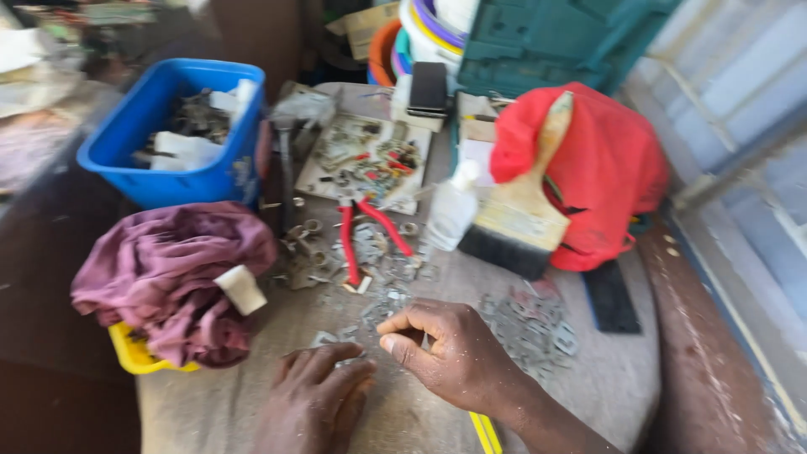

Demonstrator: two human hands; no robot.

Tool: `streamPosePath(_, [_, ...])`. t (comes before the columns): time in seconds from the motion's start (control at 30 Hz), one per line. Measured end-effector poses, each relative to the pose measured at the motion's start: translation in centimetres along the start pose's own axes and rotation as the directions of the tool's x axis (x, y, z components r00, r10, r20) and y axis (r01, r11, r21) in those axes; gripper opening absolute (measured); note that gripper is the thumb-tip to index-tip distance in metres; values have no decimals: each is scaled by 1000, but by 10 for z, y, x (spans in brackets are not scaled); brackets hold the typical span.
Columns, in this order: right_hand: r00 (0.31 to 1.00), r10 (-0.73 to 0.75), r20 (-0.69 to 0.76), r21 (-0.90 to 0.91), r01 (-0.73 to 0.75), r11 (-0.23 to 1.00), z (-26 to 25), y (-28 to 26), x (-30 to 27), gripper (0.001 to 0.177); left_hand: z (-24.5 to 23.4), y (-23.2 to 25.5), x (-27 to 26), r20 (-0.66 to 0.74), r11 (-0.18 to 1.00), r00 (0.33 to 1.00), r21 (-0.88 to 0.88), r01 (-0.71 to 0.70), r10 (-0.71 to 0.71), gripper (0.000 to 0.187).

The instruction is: The person wipes a small metal part with a cloth, then uses a brush to sweep debris from the work surface. They then use a screwdriver to scrape or clean the edges of a small metal piece held on the table.

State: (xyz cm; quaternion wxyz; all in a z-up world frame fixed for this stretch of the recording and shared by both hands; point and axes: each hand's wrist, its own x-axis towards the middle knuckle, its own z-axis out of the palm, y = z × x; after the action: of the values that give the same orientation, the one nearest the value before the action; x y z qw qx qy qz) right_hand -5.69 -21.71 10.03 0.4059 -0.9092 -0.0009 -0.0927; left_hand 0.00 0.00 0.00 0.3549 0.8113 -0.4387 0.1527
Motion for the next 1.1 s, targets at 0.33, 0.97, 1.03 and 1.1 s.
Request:
streamPosePath(0.33, [830, 33, -557, -450, -335, 828, -126, 152, 28, 54, -19, 26, 5, 113, 988, 987, 116, 98, -112, 21])
streamPosePath(0.97, [843, 344, -414, 30, -365, 931, -165, 139, 20, 49, -34, 19, -23, 242, 979, 955, 156, 135, -170, 20])
streamPosePath(1.03, [839, 292, -459, -30, -343, 939, -177, 159, 7, 60, -36, 17, -19, 207, 979, 965, 164, 125, -158, 20])
streamPosePath(1.1, [818, 298, -493, 178, -240, 954, -188, 185, -10, 48, -35, 25, -12, 86, 983, 992, 167, 76, -92, 18])
